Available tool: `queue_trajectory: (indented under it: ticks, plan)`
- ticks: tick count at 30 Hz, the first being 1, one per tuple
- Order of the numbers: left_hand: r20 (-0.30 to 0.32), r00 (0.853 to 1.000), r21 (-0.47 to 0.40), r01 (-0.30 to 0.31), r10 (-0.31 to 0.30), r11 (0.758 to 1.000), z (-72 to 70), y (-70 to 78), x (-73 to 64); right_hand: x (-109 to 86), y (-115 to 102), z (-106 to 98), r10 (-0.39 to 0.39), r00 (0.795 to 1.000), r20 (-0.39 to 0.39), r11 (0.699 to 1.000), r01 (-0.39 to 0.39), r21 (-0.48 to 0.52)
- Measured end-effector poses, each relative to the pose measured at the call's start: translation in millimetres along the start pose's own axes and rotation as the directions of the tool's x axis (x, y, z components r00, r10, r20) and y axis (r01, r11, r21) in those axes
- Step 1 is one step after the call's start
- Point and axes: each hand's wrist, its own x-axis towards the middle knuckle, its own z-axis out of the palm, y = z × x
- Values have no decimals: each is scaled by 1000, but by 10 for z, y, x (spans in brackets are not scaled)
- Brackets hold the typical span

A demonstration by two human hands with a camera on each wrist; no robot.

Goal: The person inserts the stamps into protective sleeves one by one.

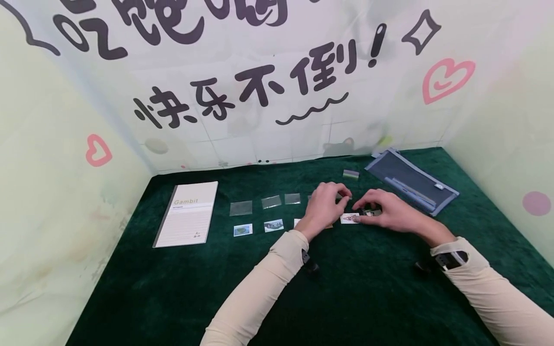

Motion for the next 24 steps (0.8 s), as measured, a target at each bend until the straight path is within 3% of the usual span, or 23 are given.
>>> queue_trajectory:
  ticks: [8,15,19,24]
  plan:
    - [9,1000,80,17,-18,997,-51,-164,39,26,-66,63,-2,1000,1,1000,2,23]
    - [45,999,125,0,-6,992,-45,-211,94,41,-59,66,7,1000,6,997,-7,83]
    - [53,998,74,24,-28,997,-56,-205,128,40,-58,49,38,999,-3,992,-38,122]
    - [40,999,-50,33,-31,998,-75,-215,134,43,-40,41,38,999,-30,989,-34,141]
